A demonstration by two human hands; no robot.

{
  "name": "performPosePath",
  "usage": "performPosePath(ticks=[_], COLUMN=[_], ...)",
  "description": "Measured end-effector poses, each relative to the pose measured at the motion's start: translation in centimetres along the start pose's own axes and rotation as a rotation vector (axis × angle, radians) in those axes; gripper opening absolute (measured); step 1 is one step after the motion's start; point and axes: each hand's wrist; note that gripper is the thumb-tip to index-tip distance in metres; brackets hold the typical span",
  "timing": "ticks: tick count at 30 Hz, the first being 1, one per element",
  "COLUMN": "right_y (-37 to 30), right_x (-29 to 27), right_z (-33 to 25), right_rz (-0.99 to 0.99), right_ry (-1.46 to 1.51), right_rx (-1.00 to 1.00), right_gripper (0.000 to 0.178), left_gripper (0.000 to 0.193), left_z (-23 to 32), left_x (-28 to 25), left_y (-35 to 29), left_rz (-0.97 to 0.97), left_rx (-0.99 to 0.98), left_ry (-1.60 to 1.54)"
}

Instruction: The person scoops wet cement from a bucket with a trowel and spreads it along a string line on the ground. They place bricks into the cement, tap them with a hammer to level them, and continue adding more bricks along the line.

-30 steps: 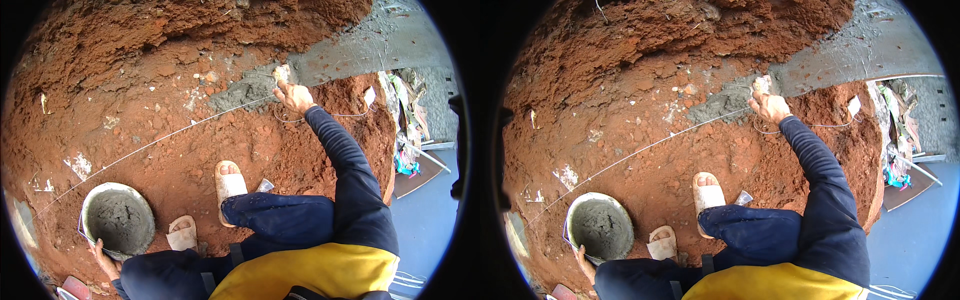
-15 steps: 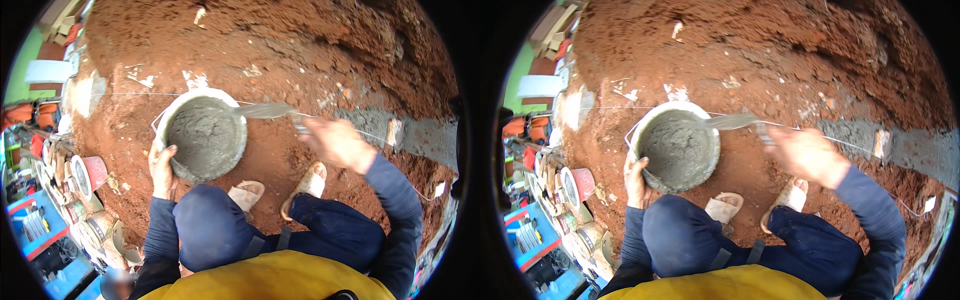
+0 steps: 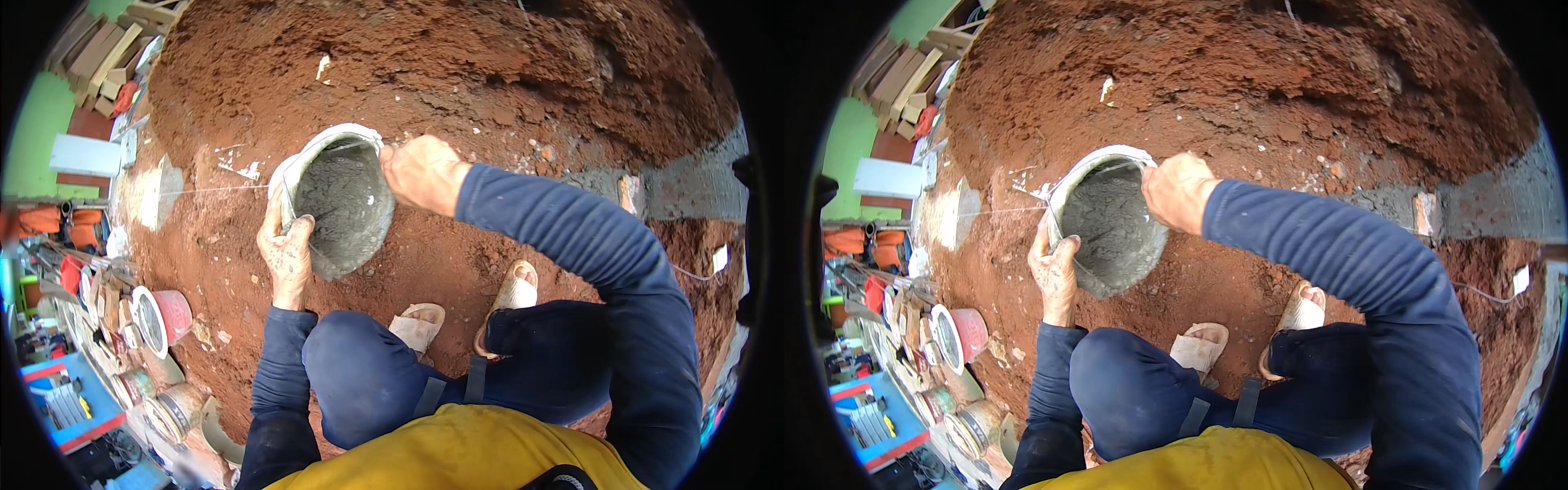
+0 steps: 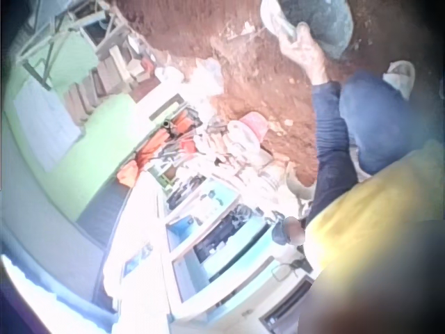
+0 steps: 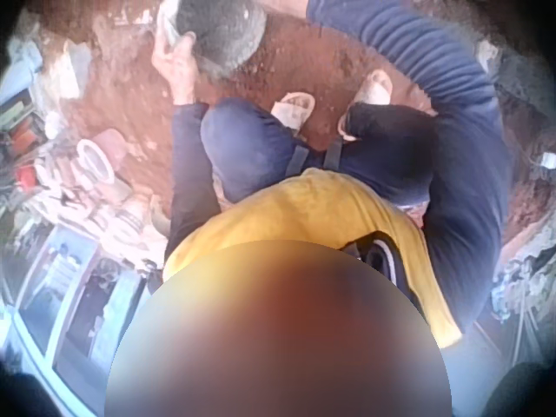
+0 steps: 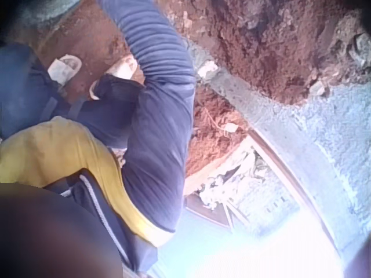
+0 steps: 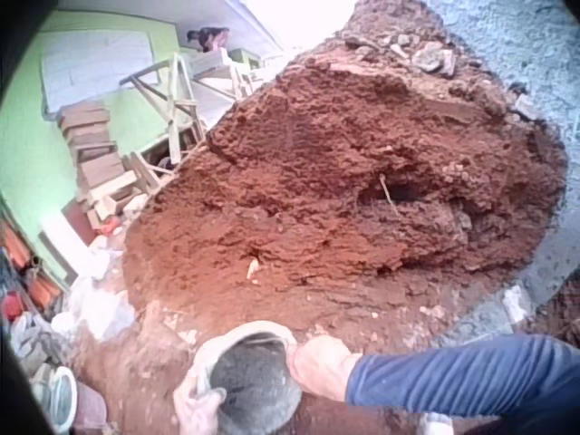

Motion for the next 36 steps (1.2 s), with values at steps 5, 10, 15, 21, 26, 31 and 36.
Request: performPosePath(ticks=[5,10,15,21,26,31,36], right_y=[-1.9,-6.6,-7.0,-7.2,-8.1,-13.6,-26.2], right_x=[2.6,6.2,7.9,5.1,3.9,3.8,4.8], right_z=[0.7,-1.9,-4.0,-2.5,-0.8,2.3,8.4], right_rz=[-0.569,-0.692,-0.569,-0.582,-0.622,-0.572,-0.047], right_ry=[0.68,1.415,1.736,1.884,2.008,2.184,1.768], right_rx=[0.332,0.524,0.513,0.437,0.452,0.427,0.683], right_gripper=[0.038,0.049,0.049,0.049,0.05,0.05,0.04], left_gripper=[0.057,0.064,0.061,0.056,0.045,0.037,0.043], left_z=[2.9,3.8,3.3,1.2,0.2,0.0,-0.4], left_x=[0.9,2.1,2.9,5.3,7.4,6.5,2.9], left_y=[2.8,4.1,5.1,5.3,5.2,6.8,8.0], left_rz=[-0.348,-0.49,-0.332,-0.071,0.066,0.107,0.201], left_rx=[0.222,0.098,-0.016,-0.088,-0.095,-0.261,-0.268], left_ry=[0.239,0.128,-0.151,-0.329,-0.352,-0.468,-0.451])
Point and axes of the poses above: each hand's wrist, its own y-axis towards the middle knuckle, its own x-axis out of the palm, z = x × y, and after that the axes turned 3 degrees about -y, right-handed
